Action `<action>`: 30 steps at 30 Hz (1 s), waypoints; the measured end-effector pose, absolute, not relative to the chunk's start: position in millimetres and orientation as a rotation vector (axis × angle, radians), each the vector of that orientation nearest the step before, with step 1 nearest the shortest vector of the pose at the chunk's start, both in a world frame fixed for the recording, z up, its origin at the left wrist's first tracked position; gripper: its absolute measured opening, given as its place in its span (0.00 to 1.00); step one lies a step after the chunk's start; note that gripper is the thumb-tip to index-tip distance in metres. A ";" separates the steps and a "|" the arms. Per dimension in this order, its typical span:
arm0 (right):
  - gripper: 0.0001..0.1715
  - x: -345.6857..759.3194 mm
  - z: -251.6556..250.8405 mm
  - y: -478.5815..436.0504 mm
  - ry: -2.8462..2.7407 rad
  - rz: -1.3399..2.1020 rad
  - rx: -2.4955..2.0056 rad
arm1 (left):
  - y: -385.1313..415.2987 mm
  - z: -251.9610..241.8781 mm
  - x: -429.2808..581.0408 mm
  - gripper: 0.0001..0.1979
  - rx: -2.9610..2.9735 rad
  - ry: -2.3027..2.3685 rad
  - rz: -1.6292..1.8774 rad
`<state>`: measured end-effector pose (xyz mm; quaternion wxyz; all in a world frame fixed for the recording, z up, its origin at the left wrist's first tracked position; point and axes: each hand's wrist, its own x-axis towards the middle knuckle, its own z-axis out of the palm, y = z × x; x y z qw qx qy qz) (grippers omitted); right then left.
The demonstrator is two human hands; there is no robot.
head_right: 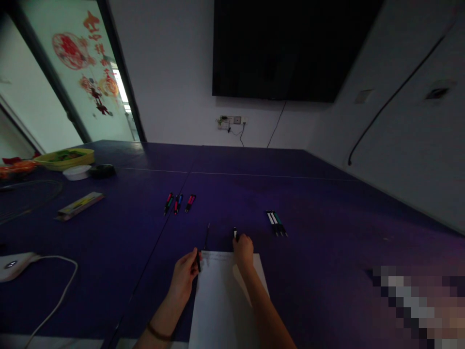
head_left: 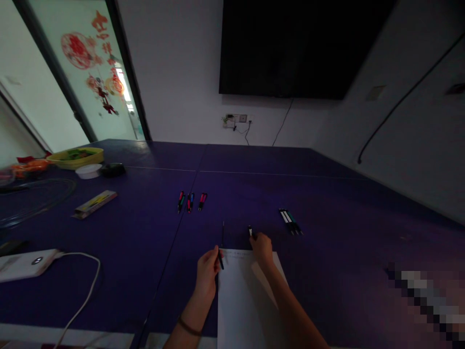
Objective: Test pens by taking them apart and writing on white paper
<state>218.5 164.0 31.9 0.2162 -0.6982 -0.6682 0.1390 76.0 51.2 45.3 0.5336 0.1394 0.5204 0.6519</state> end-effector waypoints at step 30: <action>0.17 195.3 54.5 107.3 -1.916 1.157 -1.333 | 55.2 54.7 87.4 0.22 0.522 1.337 1.493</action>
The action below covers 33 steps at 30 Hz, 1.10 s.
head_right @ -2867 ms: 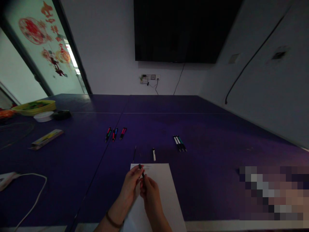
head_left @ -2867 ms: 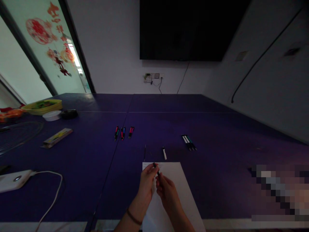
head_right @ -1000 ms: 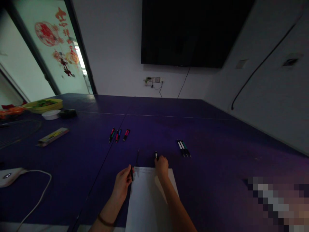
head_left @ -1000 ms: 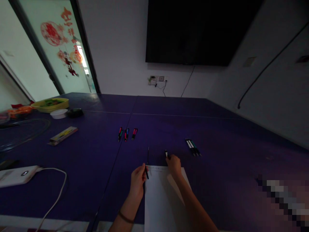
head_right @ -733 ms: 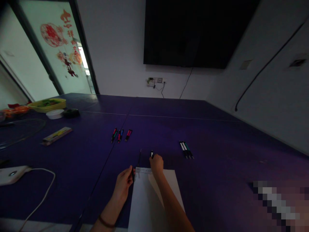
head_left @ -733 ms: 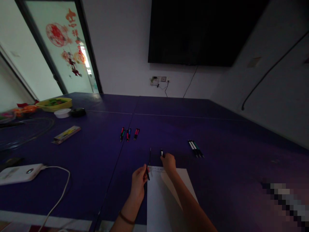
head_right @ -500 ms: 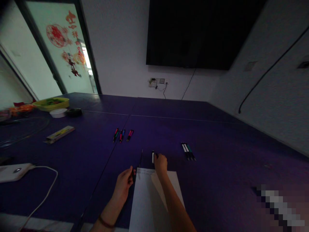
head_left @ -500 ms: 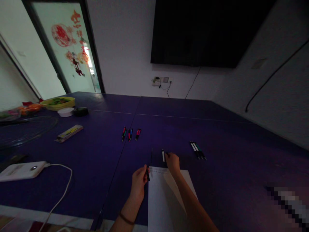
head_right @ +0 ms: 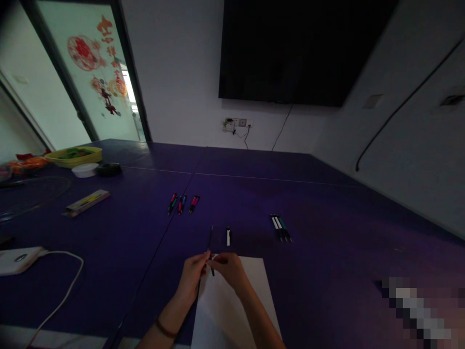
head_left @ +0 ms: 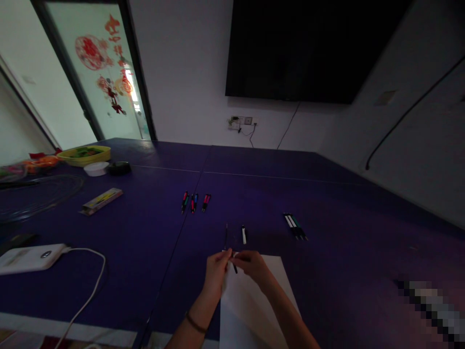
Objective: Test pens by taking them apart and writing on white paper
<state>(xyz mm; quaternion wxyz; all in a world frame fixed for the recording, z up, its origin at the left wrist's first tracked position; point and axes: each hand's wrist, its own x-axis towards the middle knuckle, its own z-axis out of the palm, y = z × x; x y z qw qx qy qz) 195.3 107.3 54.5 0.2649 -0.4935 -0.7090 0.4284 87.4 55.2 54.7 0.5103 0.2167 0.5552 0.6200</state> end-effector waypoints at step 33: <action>0.12 229.4 26.9 189.8 -2.072 0.387 -1.645 | 44.1 19.4 85.3 0.25 0.842 1.466 1.516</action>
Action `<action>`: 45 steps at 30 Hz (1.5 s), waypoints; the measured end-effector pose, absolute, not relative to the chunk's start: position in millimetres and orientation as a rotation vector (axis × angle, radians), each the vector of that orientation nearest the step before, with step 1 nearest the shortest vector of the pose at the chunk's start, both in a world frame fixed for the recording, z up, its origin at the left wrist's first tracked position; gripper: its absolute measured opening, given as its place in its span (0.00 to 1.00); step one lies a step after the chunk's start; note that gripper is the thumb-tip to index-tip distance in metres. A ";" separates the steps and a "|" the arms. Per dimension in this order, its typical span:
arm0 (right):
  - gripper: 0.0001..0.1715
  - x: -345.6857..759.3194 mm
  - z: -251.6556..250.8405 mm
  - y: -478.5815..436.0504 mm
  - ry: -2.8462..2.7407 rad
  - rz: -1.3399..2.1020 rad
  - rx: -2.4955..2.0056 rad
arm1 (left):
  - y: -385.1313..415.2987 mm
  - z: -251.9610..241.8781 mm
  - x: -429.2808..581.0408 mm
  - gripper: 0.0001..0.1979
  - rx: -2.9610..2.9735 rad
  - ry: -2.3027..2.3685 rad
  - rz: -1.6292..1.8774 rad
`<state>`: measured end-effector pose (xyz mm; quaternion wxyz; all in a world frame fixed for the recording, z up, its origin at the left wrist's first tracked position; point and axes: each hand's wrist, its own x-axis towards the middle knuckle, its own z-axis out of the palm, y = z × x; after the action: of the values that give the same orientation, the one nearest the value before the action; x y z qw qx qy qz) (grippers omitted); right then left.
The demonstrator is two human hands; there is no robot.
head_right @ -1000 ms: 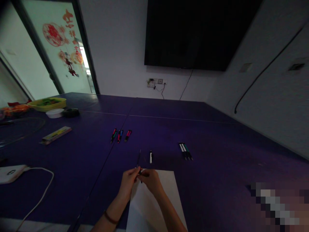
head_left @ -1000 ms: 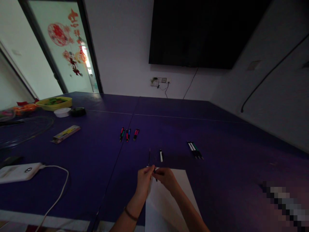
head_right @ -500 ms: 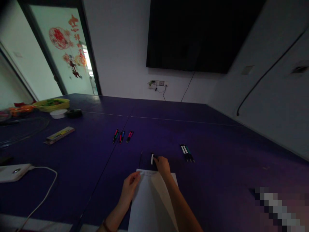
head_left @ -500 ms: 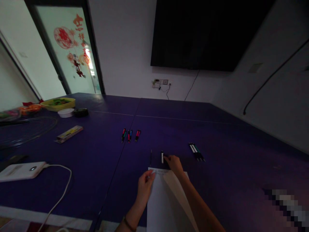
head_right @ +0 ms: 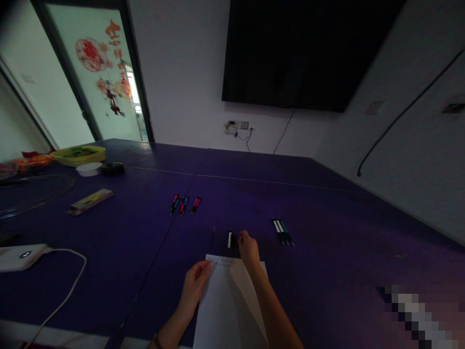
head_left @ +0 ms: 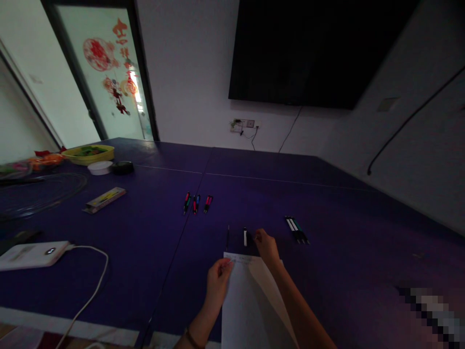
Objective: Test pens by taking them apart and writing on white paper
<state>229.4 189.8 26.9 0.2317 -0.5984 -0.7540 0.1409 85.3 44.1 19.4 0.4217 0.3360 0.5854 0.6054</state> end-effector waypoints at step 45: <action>0.25 325.4 -16.0 12.1 -2.494 0.307 -1.312 | 14.0 10.6 93.3 0.18 2.338 2.391 0.422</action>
<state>325.4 12.1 -16.0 0.1526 -0.4575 -0.8695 0.1071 93.3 14.0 10.6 -0.1141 0.6892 0.7047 0.1243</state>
